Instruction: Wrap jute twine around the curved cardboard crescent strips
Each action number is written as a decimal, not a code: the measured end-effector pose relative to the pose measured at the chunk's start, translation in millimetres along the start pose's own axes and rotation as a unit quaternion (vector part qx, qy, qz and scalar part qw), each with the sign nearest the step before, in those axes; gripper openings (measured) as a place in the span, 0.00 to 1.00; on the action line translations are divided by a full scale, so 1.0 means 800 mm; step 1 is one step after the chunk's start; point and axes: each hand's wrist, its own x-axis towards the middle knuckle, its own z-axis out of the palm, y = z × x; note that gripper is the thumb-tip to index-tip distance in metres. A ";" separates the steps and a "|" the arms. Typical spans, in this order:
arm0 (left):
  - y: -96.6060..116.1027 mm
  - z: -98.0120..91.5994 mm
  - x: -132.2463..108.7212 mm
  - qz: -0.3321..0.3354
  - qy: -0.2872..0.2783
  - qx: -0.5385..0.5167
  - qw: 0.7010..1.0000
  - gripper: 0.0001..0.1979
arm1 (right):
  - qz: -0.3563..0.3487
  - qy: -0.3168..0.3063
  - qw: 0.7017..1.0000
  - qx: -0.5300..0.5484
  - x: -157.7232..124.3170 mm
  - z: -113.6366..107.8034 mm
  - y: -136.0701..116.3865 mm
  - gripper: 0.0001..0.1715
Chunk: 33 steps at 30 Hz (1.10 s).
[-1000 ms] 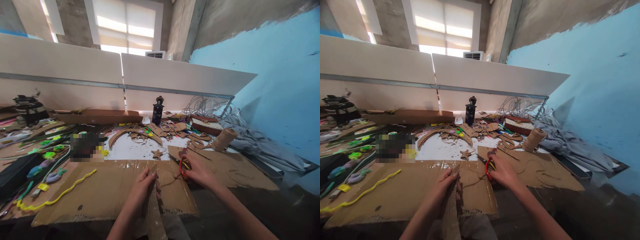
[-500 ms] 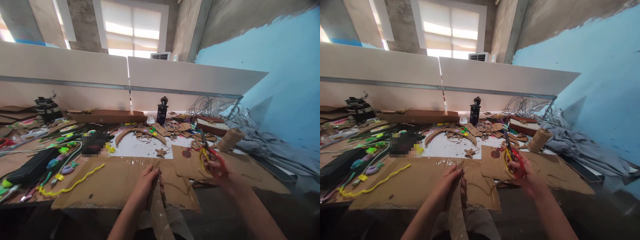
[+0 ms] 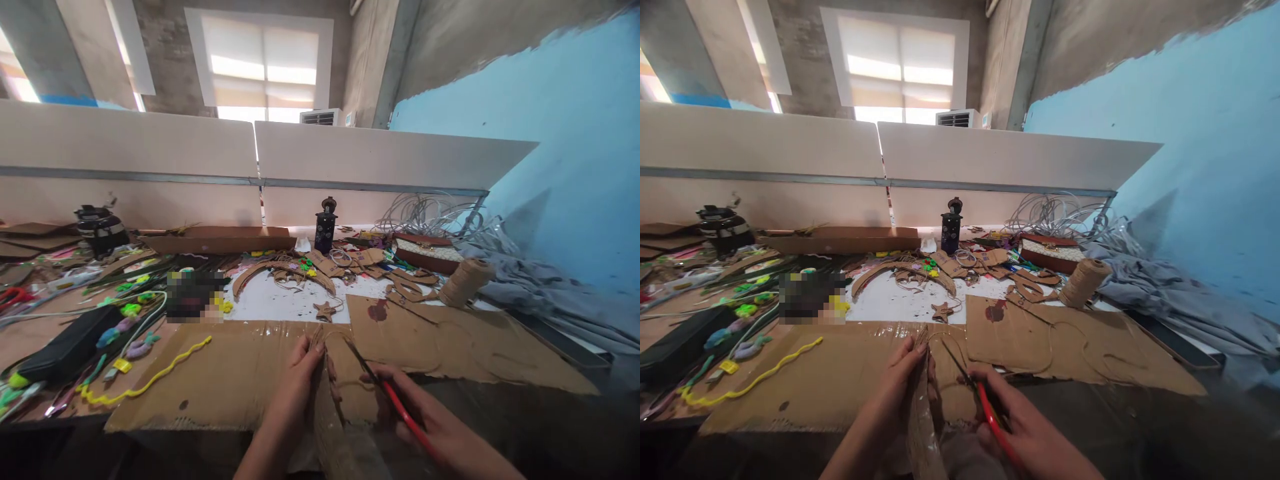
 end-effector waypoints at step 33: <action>-0.017 0.029 -0.016 0.003 0.024 -0.173 0.985 0.27 | -0.156 0.123 0.940 -0.278 0.012 0.029 0.001 0.24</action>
